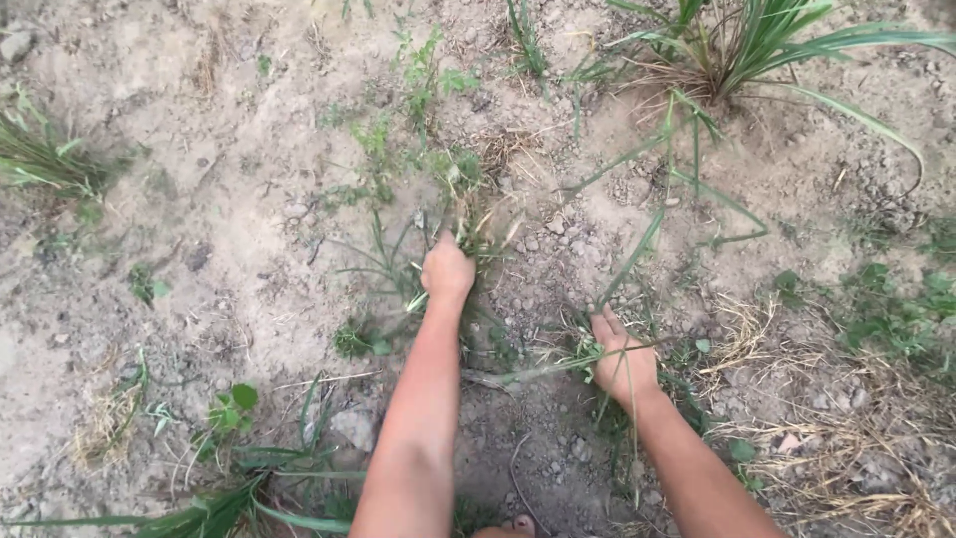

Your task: Pulling weeds from the ground by hand and gathering them into a pile

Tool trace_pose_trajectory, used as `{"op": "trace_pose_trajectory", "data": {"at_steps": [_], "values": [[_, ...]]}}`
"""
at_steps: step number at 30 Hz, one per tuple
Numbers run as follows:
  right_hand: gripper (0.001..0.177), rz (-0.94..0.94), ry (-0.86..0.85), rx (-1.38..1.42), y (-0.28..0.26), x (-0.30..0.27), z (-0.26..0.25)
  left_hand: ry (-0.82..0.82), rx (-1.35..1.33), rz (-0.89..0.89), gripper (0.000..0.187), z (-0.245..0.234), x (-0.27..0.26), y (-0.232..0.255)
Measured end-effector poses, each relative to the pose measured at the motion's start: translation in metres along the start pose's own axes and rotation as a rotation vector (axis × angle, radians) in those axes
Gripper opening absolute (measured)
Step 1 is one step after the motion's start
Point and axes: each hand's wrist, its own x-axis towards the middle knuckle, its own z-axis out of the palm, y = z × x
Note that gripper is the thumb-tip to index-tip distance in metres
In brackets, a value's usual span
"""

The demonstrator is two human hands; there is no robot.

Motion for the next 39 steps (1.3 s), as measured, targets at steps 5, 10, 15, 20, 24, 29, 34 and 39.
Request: {"op": "trace_pose_trajectory", "data": {"at_steps": [5, 10, 15, 20, 24, 29, 34, 39], "values": [[0.085, -0.128, 0.129, 0.043, -0.002, 0.004, -0.003, 0.108, 0.095, 0.03, 0.018, 0.036, 0.021, -0.029], [0.079, -0.144, 0.212, 0.031, 0.004, 0.001, 0.009, 0.107, 0.015, 0.032, 0.023, -0.003, -0.006, -0.044], [0.073, -0.091, 0.173, 0.07, 0.003, -0.001, 0.004, 0.157, 0.054, 0.086, 0.021, -0.088, -0.051, -0.083], [0.075, -0.036, 0.089, 0.049, -0.008, -0.001, -0.008, -0.115, 0.475, -0.206, 0.024, -0.108, -0.064, -0.162], [0.078, -0.035, 0.092, 0.031, -0.001, -0.005, -0.002, -0.162, 0.541, -0.273, 0.029, -0.118, -0.073, -0.16], [0.078, -0.039, 0.125, 0.062, -0.011, -0.002, -0.015, -0.232, 0.484, -0.298, 0.03, -0.122, -0.075, -0.154], [0.081, -0.049, 0.087, 0.079, -0.001, -0.002, -0.002, -0.217, 0.219, -0.134, 0.04, -0.125, -0.095, -0.152], [0.073, -0.075, 0.102, 0.039, -0.003, -0.002, 0.002, -0.144, 0.231, -0.193, 0.043, -0.132, -0.104, -0.158]]}}
